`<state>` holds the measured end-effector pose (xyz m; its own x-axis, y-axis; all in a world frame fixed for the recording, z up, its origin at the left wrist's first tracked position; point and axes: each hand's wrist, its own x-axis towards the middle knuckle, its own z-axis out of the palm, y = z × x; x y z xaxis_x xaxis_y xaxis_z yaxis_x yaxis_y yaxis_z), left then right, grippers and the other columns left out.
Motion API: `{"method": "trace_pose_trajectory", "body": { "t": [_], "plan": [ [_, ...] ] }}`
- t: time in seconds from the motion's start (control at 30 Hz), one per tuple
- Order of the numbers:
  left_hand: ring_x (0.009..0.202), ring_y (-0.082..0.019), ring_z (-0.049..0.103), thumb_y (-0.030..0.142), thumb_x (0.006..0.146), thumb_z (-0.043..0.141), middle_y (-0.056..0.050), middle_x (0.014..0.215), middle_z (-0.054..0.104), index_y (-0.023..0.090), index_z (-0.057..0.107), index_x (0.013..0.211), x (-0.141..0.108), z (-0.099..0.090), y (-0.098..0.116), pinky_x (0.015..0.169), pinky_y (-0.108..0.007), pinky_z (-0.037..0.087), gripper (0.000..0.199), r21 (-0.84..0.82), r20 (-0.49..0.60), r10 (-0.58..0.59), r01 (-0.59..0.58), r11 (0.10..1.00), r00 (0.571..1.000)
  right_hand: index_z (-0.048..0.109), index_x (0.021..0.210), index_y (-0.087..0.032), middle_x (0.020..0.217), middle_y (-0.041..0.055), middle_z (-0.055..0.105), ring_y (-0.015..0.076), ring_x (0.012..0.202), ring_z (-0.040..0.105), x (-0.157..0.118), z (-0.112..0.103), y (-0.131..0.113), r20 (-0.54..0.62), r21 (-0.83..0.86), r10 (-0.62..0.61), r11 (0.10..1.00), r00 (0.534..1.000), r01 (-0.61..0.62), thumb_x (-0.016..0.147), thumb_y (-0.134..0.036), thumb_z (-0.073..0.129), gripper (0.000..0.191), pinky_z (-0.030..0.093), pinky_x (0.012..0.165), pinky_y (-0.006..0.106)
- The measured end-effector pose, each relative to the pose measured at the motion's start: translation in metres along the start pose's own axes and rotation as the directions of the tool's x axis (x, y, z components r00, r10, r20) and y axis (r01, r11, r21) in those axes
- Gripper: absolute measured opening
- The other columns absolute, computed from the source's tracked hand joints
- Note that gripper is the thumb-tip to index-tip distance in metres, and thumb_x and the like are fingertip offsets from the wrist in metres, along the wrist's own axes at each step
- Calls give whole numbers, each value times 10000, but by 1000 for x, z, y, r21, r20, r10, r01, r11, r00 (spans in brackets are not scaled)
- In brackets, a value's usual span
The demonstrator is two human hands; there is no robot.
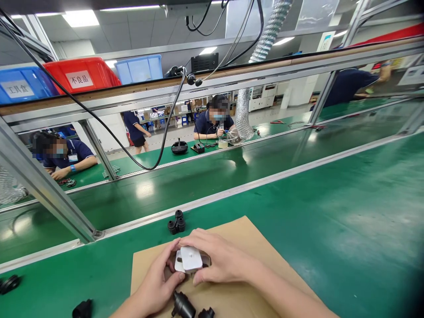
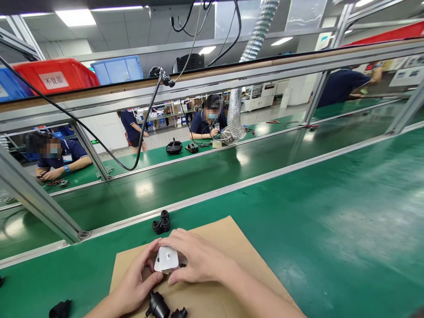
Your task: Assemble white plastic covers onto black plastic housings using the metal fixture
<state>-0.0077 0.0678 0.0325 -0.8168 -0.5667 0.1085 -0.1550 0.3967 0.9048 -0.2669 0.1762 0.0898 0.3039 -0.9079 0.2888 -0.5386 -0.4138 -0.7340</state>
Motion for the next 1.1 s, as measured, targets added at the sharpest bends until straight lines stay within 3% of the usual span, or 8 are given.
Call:
{"method": "trace_pose_trajectory", "body": {
  "t": [0.1,0.2,0.27,0.37,0.47,0.6,0.87,1.1],
  "plan": [
    [1132,-273,640,354,1030,669,-97,1582,533,361,351,1658,0,1,0,1010,-434,508,704,-24,18,-4,4,1000,1000,539,1536,-343,1261,64,631,315,1142,563,-1,1,2,-9,-70,19,997,1000,-20,718,-333,979,929,502,990,462],
    [1251,-305,604,366,1031,670,-102,1584,533,349,358,1657,0,1,1,1047,-442,492,700,-20,18,2,-2,1000,1000,439,1615,-353,1451,76,565,309,1323,509,-1,1,1,3,89,-60,994,998,60,830,-275,886,906,450,1131,466],
    [1360,-323,540,357,1030,674,-92,1626,498,356,350,1661,0,1,2,1109,-452,453,709,-5,12,4,-4,1000,1000,460,1605,-358,1453,61,584,292,1341,510,0,1,-1,11,134,-81,988,997,79,851,-225,860,863,437,1149,438],
    [1244,-295,588,357,1024,689,-90,1621,503,375,262,1694,0,1,5,1079,-447,455,795,-13,25,1,-1,1000,1000,562,1524,-364,1287,48,648,294,1194,573,1,-1,-5,24,13,-4,1000,1000,4,775,-269,942,845,487,1025,409],
    [1074,-259,616,375,1028,689,-109,1559,547,365,158,1723,1,2,8,988,-429,478,875,-52,37,25,-23,998,999,530,1542,-376,1231,44,639,291,1130,588,-2,-3,-2,34,-67,23,998,999,-21,725,-298,980,936,489,970,400],
    [1114,-266,616,388,1037,686,-107,1537,558,383,162,1721,2,3,11,977,-419,470,862,-72,40,43,-40,997,998,572,1497,-327,1178,48,661,292,1090,604,-4,-2,10,4,-101,26,995,1000,-26,719,-375,995,887,484,939,390],
    [1115,-259,613,363,1031,699,-91,1553,548,395,189,1715,1,2,12,1005,-414,468,854,-58,33,32,-30,998,999,482,1577,-431,1350,26,681,292,1173,634,0,-1,3,41,-188,-46,981,998,53,804,-395,961,910,473,1006,391],
    [1128,-263,607,410,1033,694,-95,1552,559,385,186,1717,0,3,12,1007,-423,470,852,-53,43,36,-33,998,998,483,1578,-361,1395,58,661,291,1196,621,-4,-4,-5,2,-153,-80,985,997,79,846,-266,861,828,474,1015,396]
  ]
}}
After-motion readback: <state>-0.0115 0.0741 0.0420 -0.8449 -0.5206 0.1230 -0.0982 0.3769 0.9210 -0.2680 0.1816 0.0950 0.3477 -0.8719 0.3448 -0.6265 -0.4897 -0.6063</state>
